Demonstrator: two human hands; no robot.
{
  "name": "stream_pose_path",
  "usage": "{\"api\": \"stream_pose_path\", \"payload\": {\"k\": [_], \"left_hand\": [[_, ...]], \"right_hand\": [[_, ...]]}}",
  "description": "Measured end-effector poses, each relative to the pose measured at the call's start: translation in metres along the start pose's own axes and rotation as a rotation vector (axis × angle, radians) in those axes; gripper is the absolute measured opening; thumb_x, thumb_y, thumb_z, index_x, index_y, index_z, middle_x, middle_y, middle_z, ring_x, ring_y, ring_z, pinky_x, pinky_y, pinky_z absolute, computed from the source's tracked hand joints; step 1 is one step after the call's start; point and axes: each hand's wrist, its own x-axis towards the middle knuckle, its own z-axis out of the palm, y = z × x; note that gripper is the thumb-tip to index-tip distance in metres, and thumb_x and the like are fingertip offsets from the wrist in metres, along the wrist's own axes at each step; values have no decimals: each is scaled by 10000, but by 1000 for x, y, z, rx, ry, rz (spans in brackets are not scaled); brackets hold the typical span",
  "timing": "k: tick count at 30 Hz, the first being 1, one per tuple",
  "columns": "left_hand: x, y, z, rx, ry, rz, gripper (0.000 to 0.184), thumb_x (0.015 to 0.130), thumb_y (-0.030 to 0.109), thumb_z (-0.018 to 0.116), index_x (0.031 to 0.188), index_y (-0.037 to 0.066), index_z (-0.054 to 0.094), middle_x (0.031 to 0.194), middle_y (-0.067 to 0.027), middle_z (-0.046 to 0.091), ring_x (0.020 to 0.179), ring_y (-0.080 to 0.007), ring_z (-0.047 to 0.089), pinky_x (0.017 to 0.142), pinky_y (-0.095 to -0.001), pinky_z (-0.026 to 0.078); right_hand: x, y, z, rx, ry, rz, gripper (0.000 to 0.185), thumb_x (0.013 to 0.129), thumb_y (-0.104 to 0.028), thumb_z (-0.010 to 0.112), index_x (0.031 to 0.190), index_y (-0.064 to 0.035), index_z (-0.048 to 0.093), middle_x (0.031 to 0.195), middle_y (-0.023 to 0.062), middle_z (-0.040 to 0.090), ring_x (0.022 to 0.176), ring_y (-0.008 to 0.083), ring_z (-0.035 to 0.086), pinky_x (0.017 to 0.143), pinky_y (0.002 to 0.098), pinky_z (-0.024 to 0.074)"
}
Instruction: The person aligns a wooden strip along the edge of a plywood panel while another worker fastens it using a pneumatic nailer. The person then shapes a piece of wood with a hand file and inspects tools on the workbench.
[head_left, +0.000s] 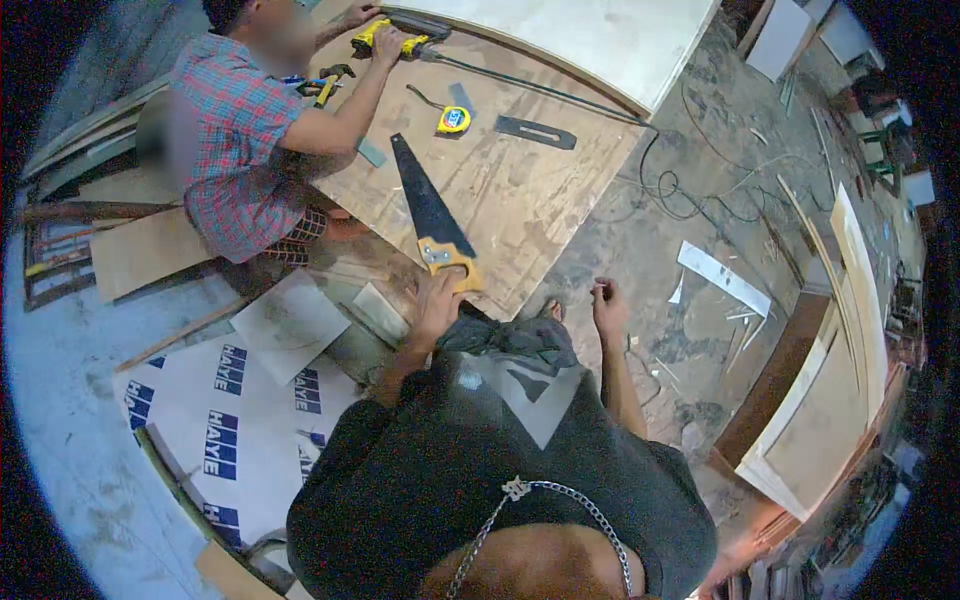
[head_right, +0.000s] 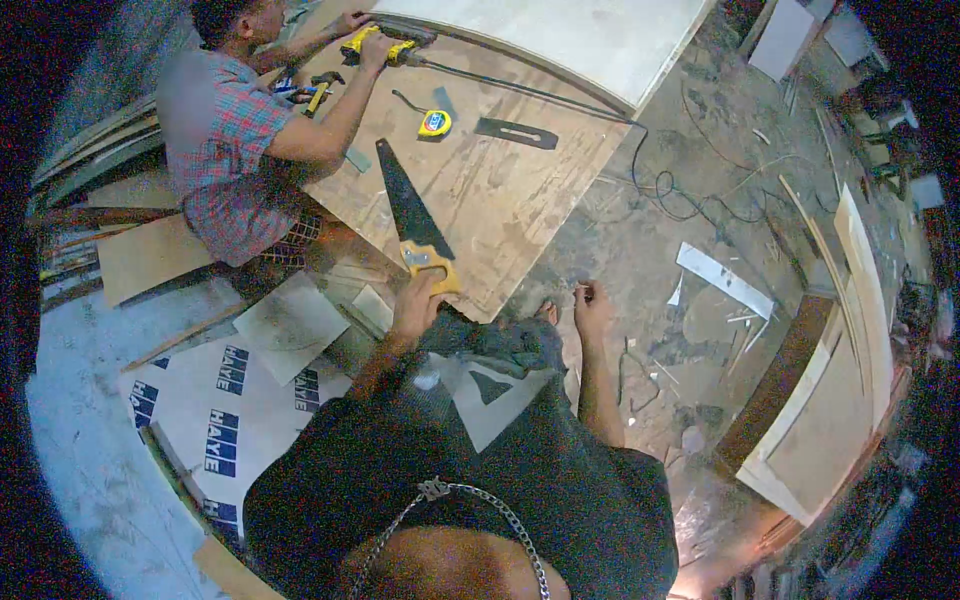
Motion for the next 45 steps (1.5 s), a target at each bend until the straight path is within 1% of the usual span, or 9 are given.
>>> {"api": "stream_pose_path", "payload": {"k": [11,16,18,20,23,30,32,37,45], "left_hand": [[-60,1,29,-100,-92,4,338,779,191,623,1061,20,546,1059,-187,555,1018,-379,497,882,-444,402],[-52,19,13,-139,32,-37,360,790,195,630,1089,24,527,1099,-181,528,1048,-355,494,911,-433,389],[-52,26,12,-163,285,-351,401,793,220,647,1106,11,508,1117,-187,509,1076,-353,479,931,-445,370],[-52,29,10,-178,331,-432,421,811,231,659,1120,-1,492,1080,-175,542,1037,-304,521,903,-408,402],[-57,0,36,-952,254,-541,403,829,208,670,1107,-22,491,967,-99,600,843,-147,581,737,-270,465],[-48,-46,55,-1065,-101,-525,241,822,137,665,978,-17,565,930,-60,605,854,-127,561,777,-265,444],[-47,-59,68,-1188,-102,-439,221,824,119,661,975,-15,571,926,-52,608,852,-117,561,775,-257,444],[-44,-65,69,-1215,-196,-505,141,827,116,668,922,40,597,850,-5,623,779,-69,566,696,-228,458],[-31,-61,50,-1064,-373,-500,212,840,136,644,963,-36,624,833,-38,654,751,-83,581,654,-227,458]], "right_hand": [[182,-122,90,-323,97,-722,400,781,-285,665,1061,-25,549,985,186,543,887,348,551,746,415,459],[239,-148,119,-751,21,-564,578,728,-400,689,1123,-31,483,1103,203,483,991,383,492,815,485,426],[248,-150,119,-774,-38,-507,598,718,-445,686,1103,-34,487,1115,201,492,1014,380,495,809,498,429],[243,-149,113,-814,-160,-399,598,697,-449,694,1093,-51,487,1107,201,510,1037,372,500,808,479,444],[228,-144,109,-788,-211,-311,493,681,-381,698,1010,-52,534,934,184,608,894,323,596,741,429,481],[120,-151,83,-316,-340,-163,226,692,-201,681,860,-56,637,802,175,644,750,344,623,648,406,477],[74,-143,85,-439,93,-482,161,758,-168,650,895,-84,642,797,119,631,724,287,619,632,381,476],[-8,-182,66,-520,357,-695,266,712,12,603,946,-102,654,804,103,594,733,278,582,621,356,456],[-19,-132,88,-304,363,-562,116,809,-51,609,913,-46,659,750,77,618,622,122,575,515,283,429]]}}
